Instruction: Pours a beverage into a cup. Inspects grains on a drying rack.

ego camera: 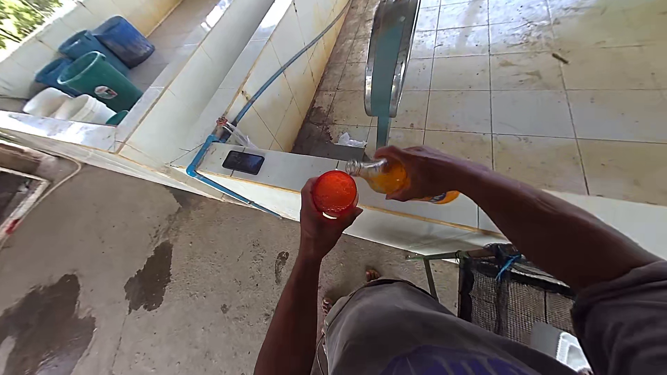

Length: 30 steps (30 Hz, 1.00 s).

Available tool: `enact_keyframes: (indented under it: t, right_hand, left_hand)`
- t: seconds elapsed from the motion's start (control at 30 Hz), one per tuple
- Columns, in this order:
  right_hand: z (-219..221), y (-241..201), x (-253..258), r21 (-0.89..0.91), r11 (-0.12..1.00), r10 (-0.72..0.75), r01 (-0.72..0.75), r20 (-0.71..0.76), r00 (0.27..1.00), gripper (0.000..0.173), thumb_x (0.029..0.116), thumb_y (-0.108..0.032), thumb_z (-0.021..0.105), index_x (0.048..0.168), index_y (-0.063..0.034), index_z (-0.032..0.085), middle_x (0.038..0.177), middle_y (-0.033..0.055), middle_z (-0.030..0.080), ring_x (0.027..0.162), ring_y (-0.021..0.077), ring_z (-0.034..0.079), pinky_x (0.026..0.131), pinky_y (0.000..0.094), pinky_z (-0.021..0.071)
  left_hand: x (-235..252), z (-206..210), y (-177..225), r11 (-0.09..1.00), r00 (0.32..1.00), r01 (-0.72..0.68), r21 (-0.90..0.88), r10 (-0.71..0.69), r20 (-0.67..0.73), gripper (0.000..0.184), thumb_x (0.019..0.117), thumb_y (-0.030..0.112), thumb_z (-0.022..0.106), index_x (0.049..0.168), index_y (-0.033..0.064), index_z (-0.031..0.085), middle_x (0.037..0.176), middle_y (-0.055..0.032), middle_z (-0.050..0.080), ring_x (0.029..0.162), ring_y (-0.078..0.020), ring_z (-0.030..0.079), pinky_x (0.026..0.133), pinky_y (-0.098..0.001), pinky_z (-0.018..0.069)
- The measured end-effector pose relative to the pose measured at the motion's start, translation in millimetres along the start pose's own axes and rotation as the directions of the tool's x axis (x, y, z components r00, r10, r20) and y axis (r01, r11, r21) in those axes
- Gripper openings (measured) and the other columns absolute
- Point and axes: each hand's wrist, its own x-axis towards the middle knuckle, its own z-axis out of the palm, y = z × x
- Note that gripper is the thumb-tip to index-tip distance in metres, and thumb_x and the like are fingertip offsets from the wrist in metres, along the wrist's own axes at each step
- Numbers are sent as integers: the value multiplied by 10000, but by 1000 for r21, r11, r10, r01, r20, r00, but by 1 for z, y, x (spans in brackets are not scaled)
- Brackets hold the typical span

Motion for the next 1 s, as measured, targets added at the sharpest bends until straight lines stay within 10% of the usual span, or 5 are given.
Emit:
enact_keyframes:
  t: [0.2, 0.5, 1.0]
  right_hand:
    - [27, 23, 6, 353, 935, 200, -40, -429, 881, 900, 696, -317, 912, 1427, -74, 447, 1131, 129, 692, 989, 222, 694, 871, 441, 580]
    - [67, 26, 30, 466, 885, 321, 0, -608, 726, 900, 690, -270, 911, 1410, -29, 427, 1176, 156, 674, 1029, 232, 685, 888, 437, 579]
    - [117, 12, 60, 407, 906, 420, -117, -829, 369, 891, 693, -301, 898, 1372, 48, 437, 1161, 164, 667, 1039, 158, 671, 912, 330, 572]
  left_hand:
    - [4, 2, 1, 996, 996, -87, 29, 86, 32, 960, 695, 344, 931, 1384, -93, 424, 1271, -157, 621, 1173, -103, 634, 1014, -269, 547]
    - [-3, -22, -19, 994, 991, -90, 66, 83, 103, 988, 717, 426, 918, 1390, -97, 420, 1302, -135, 606, 1216, -58, 601, 1039, -231, 523]
    - [60, -107, -71, 975, 807, -119, -187, 205, 555, 908, 730, 384, 932, 1476, 252, 430, 1423, -27, 586, 1318, -170, 575, 1117, -347, 500]
